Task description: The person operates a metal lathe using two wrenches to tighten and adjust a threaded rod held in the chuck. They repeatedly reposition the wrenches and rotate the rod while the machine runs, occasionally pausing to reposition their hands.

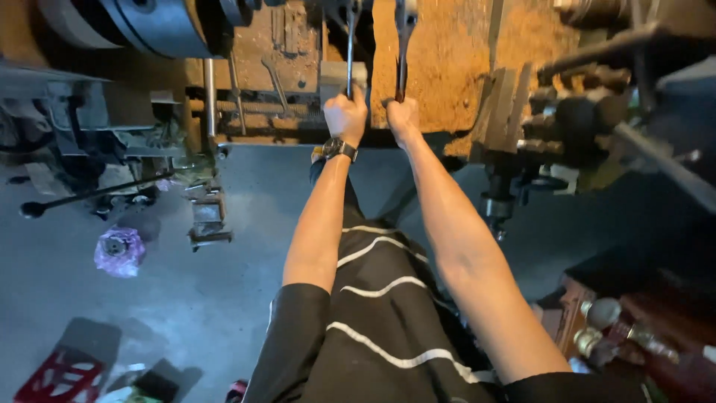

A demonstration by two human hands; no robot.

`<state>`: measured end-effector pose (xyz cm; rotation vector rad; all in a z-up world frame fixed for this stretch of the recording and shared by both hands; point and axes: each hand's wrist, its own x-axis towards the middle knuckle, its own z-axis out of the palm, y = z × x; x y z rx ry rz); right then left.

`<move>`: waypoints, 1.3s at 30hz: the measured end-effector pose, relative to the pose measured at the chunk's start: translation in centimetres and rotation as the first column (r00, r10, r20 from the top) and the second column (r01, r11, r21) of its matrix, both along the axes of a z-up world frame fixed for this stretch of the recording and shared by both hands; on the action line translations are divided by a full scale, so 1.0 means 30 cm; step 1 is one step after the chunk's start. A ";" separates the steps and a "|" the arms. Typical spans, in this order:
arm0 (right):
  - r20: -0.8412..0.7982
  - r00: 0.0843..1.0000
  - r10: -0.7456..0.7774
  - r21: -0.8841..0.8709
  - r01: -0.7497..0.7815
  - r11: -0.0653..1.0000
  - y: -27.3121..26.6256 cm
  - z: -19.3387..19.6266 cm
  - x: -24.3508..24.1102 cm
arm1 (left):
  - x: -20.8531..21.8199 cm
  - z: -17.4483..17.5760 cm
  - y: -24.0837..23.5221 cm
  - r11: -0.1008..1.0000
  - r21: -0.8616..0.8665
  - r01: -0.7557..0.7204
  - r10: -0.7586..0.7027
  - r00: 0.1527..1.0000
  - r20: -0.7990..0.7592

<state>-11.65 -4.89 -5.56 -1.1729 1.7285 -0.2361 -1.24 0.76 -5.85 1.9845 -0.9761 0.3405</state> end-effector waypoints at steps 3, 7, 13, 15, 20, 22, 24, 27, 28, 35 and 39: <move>-0.008 1.000 -0.030 0.022 0.030 0.999 0.029 0.100 0.009 | -0.022 0.071 0.002 0.999 -0.015 -0.034 0.034 0.999 0.003; 0.004 0.999 -0.032 0.037 0.032 0.999 0.071 0.169 -0.005 | -0.001 0.004 0.021 1.000 0.026 -0.003 0.001 0.995 0.104; -0.024 0.999 0.034 0.047 -0.033 0.998 0.095 0.320 -0.019 | 0.049 -0.151 0.007 0.977 0.191 0.098 -0.174 0.880 0.442; -0.097 0.992 0.079 0.104 -0.069 0.992 0.124 0.328 -0.027 | 0.053 -0.178 0.046 0.976 0.198 0.093 -0.180 0.856 0.484; -0.042 0.999 0.021 0.188 -0.013 0.982 0.121 0.533 -0.019 | 0.073 -0.210 0.059 0.964 0.260 0.060 -0.185 0.853 0.489; -0.001 0.999 0.032 0.202 -0.031 0.979 0.129 0.561 -0.052 | 0.072 -0.287 0.066 0.946 0.323 0.008 -0.203 0.792 0.575; -0.015 0.997 0.079 0.197 -0.075 0.978 0.138 0.653 -0.036 | 0.108 -0.318 0.093 0.949 0.313 0.046 -0.227 0.787 0.573; -0.028 0.998 0.057 0.211 -0.050 0.976 0.150 0.686 -0.027 | 0.044 -0.167 0.046 0.955 0.289 0.063 -0.200 0.858 0.473; -0.037 0.997 0.072 0.193 -0.064 0.979 0.143 0.668 -0.031 | 0.036 -0.147 0.033 0.961 0.271 0.050 -0.177 0.865 0.470; 0.052 0.973 0.223 0.221 -0.229 0.948 0.166 0.505 -0.083 | 0.000 -0.025 0.064 0.963 0.259 0.071 -0.141 0.955 0.262; 0.213 0.959 0.186 -0.050 -0.179 0.983 0.133 0.466 -0.072 | -0.015 0.034 0.024 0.993 0.108 0.048 -0.040 0.997 -0.072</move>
